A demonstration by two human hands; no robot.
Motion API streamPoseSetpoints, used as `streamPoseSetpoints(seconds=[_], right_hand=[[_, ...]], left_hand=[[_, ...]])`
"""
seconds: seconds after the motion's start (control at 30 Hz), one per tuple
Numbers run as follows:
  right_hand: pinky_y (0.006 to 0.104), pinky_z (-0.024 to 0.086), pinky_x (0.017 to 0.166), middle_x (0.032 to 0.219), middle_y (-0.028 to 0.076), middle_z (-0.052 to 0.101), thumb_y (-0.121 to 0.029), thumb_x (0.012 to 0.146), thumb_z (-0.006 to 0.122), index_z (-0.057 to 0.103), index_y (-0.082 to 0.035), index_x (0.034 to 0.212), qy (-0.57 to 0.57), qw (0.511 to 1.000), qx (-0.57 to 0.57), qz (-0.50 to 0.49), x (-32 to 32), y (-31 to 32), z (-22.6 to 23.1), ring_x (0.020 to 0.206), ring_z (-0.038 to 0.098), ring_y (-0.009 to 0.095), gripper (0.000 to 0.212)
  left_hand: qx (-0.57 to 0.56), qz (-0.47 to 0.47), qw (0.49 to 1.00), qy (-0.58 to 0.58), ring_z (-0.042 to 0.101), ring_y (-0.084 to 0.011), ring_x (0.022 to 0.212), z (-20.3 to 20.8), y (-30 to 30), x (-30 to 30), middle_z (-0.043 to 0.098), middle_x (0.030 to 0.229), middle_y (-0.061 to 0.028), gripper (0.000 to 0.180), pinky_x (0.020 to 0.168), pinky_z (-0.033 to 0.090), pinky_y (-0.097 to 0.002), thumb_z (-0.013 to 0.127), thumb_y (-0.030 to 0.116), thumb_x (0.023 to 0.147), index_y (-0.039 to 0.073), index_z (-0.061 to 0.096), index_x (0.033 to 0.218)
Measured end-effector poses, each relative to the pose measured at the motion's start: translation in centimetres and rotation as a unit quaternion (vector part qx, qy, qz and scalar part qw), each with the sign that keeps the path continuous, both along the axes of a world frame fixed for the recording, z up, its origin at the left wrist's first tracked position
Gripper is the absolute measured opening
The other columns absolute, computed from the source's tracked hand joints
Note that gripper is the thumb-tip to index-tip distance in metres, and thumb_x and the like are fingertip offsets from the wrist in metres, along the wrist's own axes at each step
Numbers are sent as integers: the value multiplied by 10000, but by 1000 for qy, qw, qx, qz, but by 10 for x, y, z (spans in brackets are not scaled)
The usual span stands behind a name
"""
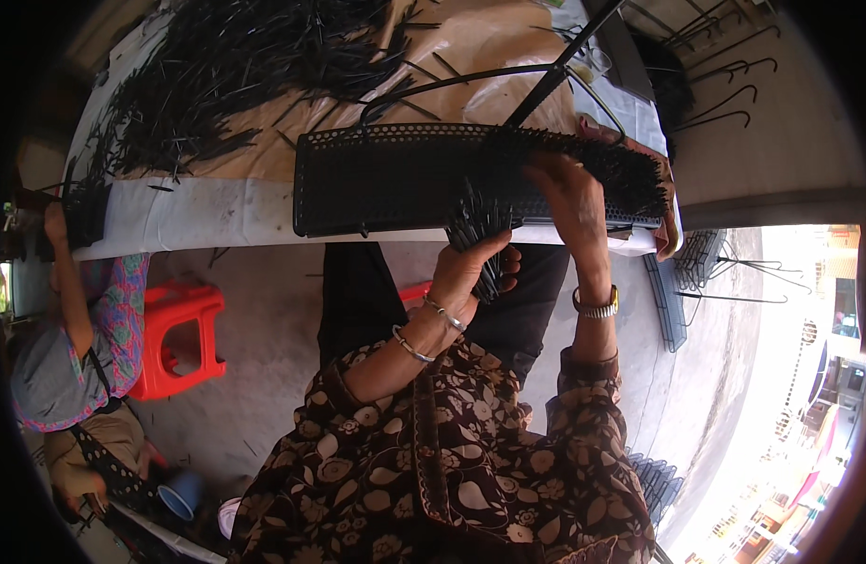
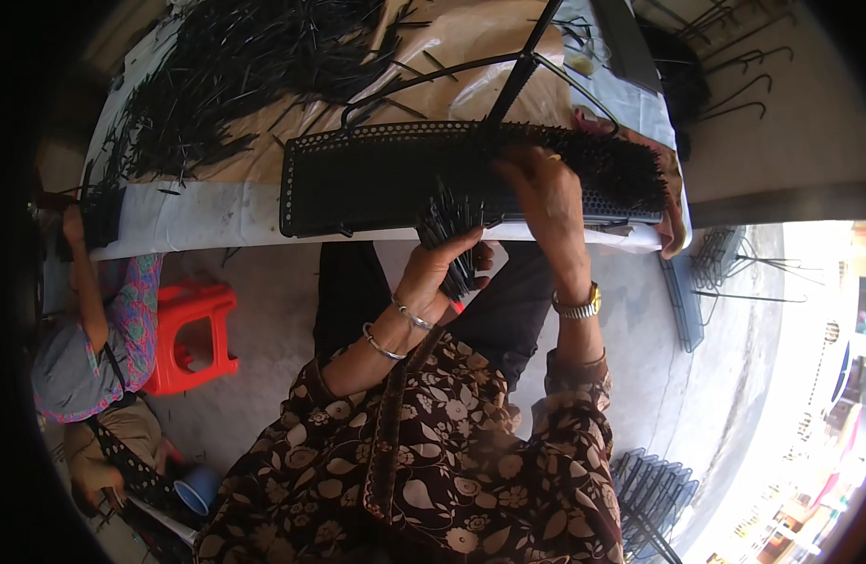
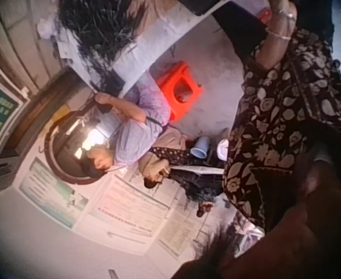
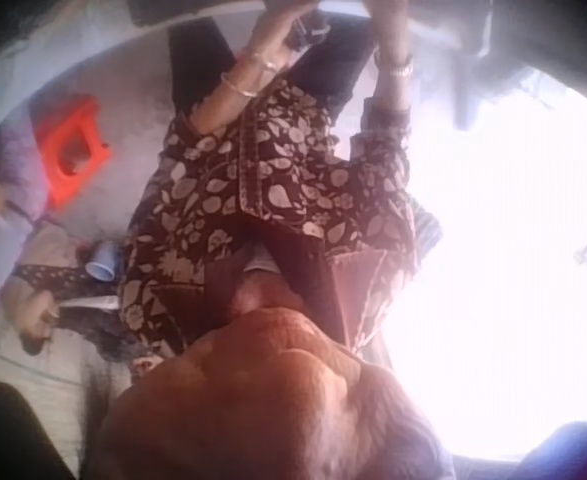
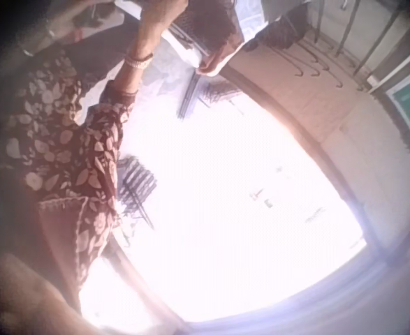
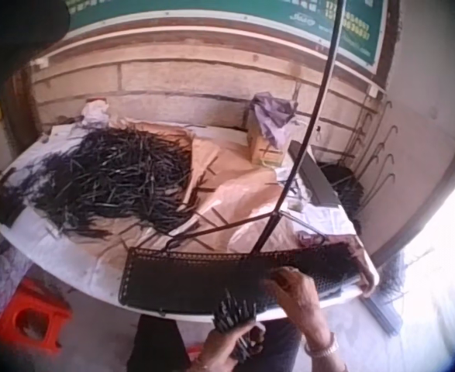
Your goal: The recorder is manually inserting bristles into a hairbrush frame at a workstation.
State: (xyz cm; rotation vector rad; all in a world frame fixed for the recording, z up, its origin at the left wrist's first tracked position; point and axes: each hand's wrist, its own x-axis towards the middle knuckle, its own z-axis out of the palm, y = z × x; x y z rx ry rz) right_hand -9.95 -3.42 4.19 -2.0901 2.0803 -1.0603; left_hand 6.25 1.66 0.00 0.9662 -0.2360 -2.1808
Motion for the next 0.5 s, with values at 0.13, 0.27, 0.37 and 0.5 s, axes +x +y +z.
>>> streamPoseSetpoints(seconds=[0.13, 0.27, 0.37, 0.5], right_hand=[[281, 487, 564, 806, 131, 666, -96, 835, 637, 626, 19, 944, -240, 925, 251, 153, 5, 26, 6, 632, 625, 158, 159], [261, 485, 547, 769, 114, 671, -73, 840, 627, 621, 34, 912, -311, 897, 288, 126, 8, 30, 9, 616, 624, 131, 129], [262, 487, 548, 769, 118, 672, -74, 843, 624, 615, 33, 910, -314, 902, 271, 121, 8, 32, 1, 613, 630, 141, 127], [265, 488, 548, 781, 125, 672, -71, 846, 615, 614, 31, 910, -273, 920, 255, 118, 10, 34, 5, 615, 637, 153, 121]], left_hand=[[-13, -2, 1000, -23, 647, -153, 703, 4, -1, -2, 669, 813, -66, 208, 548, 533, -299, 720, 209, 813, 54, 645, 930], [-7, 4, 1000, 4, 666, -165, 753, -1, 1, -3, 680, 870, -73, 214, 565, 546, -303, 713, 198, 817, 53, 646, 959], [-5, 5, 1000, 13, 673, -174, 775, -3, 2, -4, 684, 896, -78, 210, 580, 552, -306, 703, 187, 825, 51, 645, 973], [-5, 17, 999, 26, 678, -192, 799, -7, 0, -4, 685, 911, -84, 194, 604, 562, -314, 686, 162, 836, 43, 647, 985]])
